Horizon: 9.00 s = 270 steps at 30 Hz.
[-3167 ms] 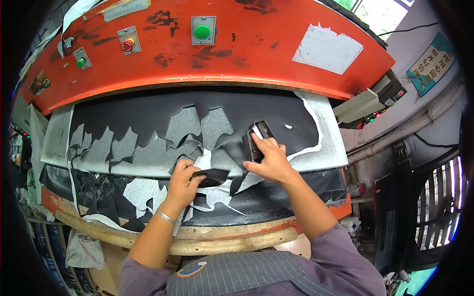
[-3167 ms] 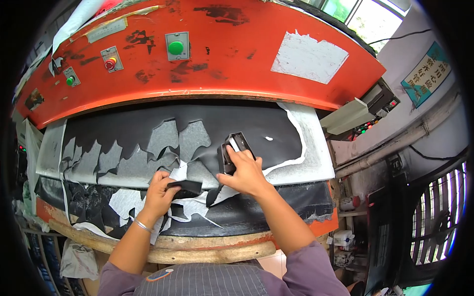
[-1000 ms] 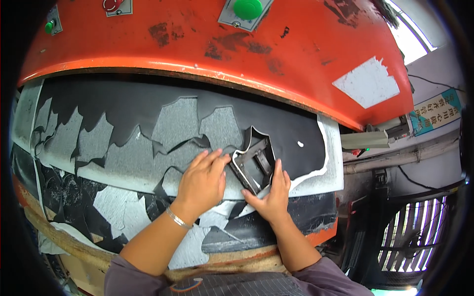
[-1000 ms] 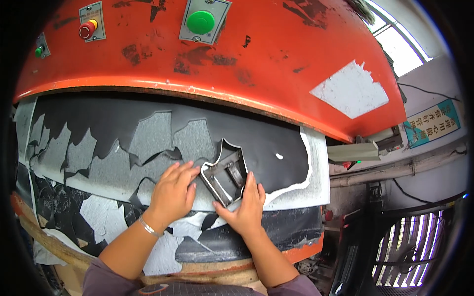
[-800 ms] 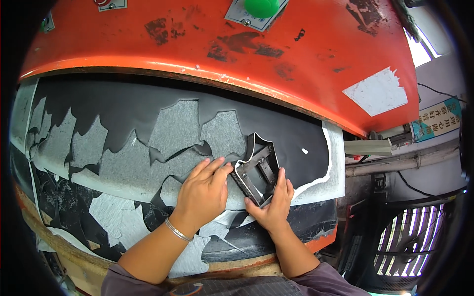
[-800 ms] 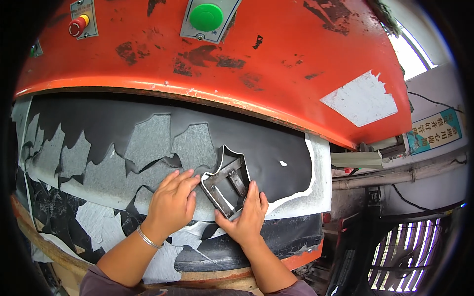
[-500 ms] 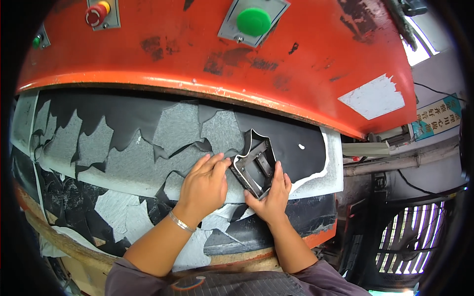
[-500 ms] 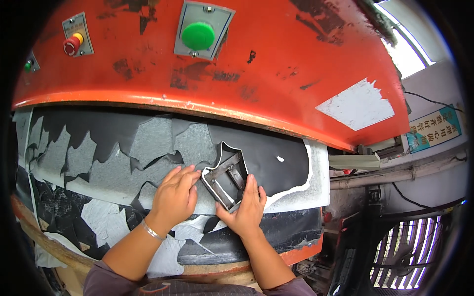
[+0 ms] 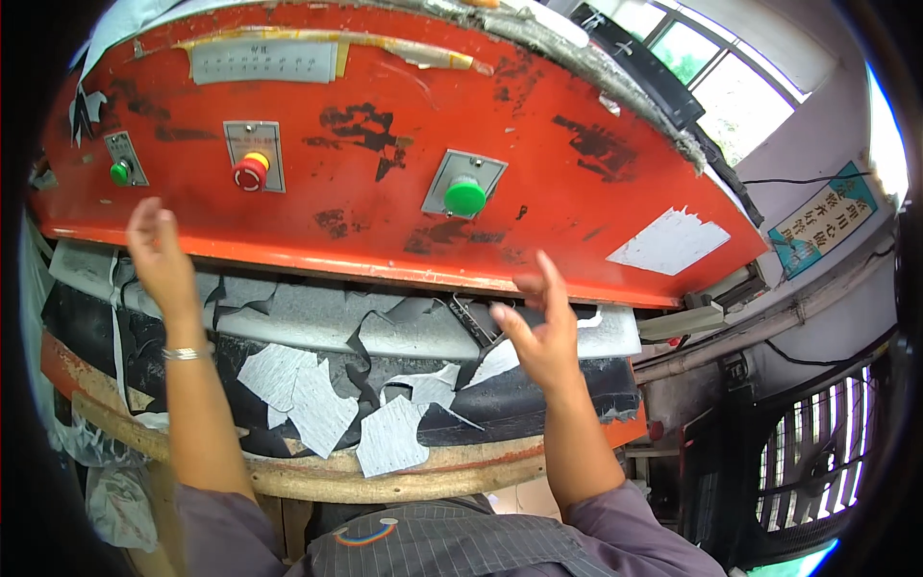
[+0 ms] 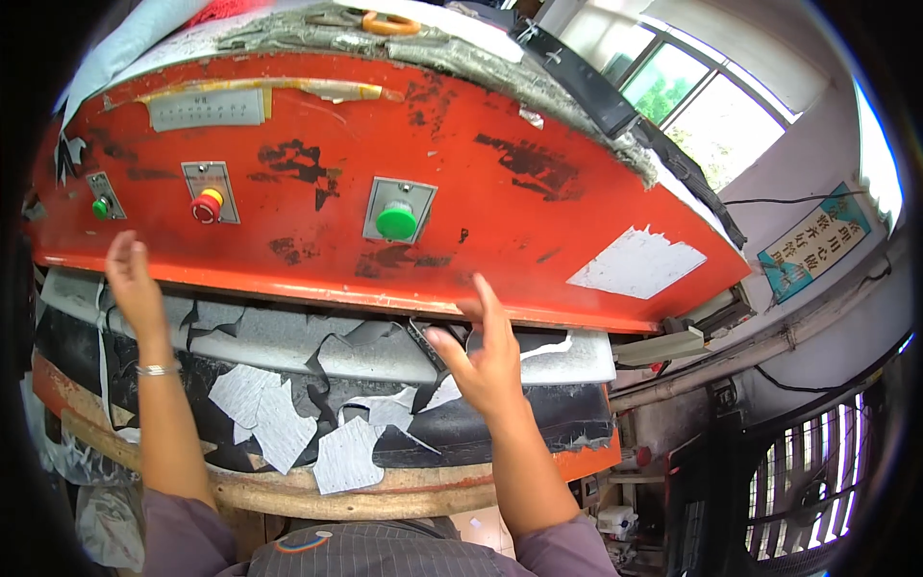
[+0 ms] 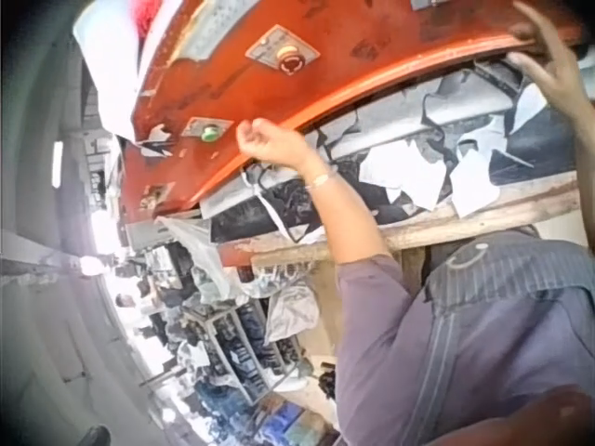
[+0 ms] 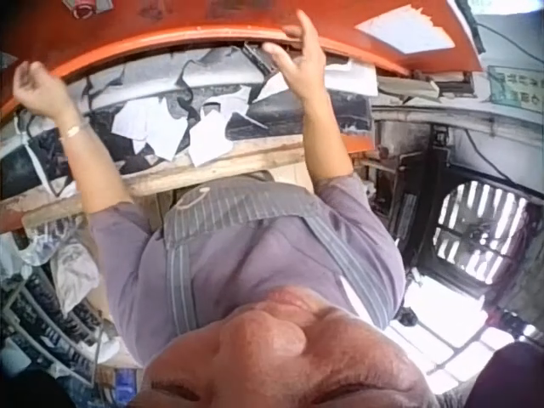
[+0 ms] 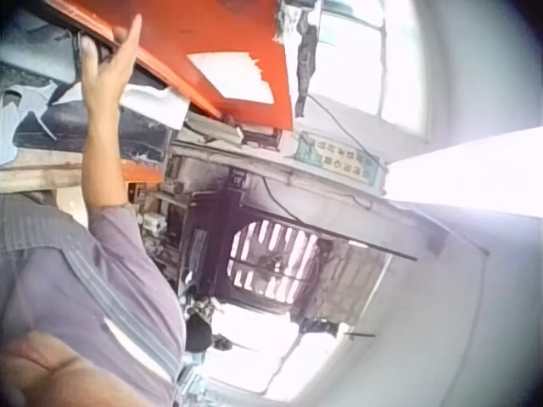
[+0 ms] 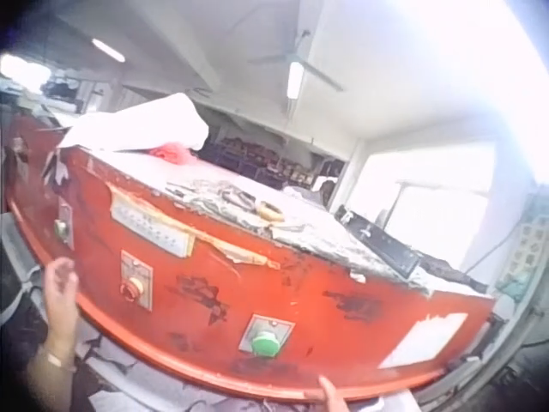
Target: Die cutting shoe components from a sheet of material using a hydraulic swing-arm clicker press.
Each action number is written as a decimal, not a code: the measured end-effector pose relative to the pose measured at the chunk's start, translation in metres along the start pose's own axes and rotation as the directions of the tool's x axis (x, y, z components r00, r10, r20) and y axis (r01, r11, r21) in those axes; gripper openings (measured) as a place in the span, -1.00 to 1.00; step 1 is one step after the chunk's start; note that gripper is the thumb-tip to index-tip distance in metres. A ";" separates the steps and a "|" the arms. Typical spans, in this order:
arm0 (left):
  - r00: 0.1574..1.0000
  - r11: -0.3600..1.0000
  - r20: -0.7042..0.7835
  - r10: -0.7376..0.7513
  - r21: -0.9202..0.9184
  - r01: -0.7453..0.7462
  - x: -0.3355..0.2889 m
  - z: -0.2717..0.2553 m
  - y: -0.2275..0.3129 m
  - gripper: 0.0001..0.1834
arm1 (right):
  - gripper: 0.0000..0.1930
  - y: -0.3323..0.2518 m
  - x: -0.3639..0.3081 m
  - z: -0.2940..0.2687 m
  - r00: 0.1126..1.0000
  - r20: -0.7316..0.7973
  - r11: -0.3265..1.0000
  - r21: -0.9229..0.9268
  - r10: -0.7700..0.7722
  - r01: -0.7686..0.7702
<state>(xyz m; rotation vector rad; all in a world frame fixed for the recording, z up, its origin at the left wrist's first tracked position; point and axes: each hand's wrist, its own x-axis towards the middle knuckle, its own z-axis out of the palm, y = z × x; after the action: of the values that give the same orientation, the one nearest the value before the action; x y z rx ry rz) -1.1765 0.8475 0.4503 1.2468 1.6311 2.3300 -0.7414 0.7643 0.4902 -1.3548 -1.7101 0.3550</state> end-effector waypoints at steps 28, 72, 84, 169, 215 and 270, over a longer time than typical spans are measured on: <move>0.325 0.921 0.945 -0.029 0.151 -0.359 -0.251 -0.024 0.131 -0.72 | -0.57 -0.007 -0.145 0.030 0.845 0.531 0.911 -0.374 0.059 0.172; 0.475 0.959 0.860 -0.184 0.262 -0.104 -0.310 0.069 0.164 -0.22 | -0.17 0.152 -0.004 -0.074 0.806 0.445 0.877 -0.444 0.391 -0.181; 0.386 0.959 0.907 -0.166 0.239 -0.149 -0.393 0.169 0.119 -0.24 | -0.02 0.209 -0.029 -0.083 0.871 0.475 0.916 -0.393 0.121 0.087; 0.287 0.909 0.938 -0.197 0.284 -0.304 -0.365 0.049 0.180 -0.85 | -0.63 0.103 -0.163 -0.061 0.770 0.617 0.936 -0.153 -0.159 0.316; 0.192 0.973 0.979 -0.074 0.113 -0.204 -0.443 0.132 0.235 -0.52 | 0.05 0.248 -0.095 -0.189 0.921 0.358 0.943 -0.330 0.152 -0.027; 0.208 0.954 0.978 0.021 0.043 -0.298 -0.481 0.185 0.194 -0.58 | -0.37 0.272 -0.150 -0.171 0.987 -0.067 0.891 -0.424 0.146 -0.161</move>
<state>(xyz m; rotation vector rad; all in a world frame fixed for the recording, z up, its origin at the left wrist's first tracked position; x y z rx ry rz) -0.6590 0.6878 0.3486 2.3012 1.2046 0.7506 -0.4378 0.6784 0.3285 -1.8112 -1.7185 0.0375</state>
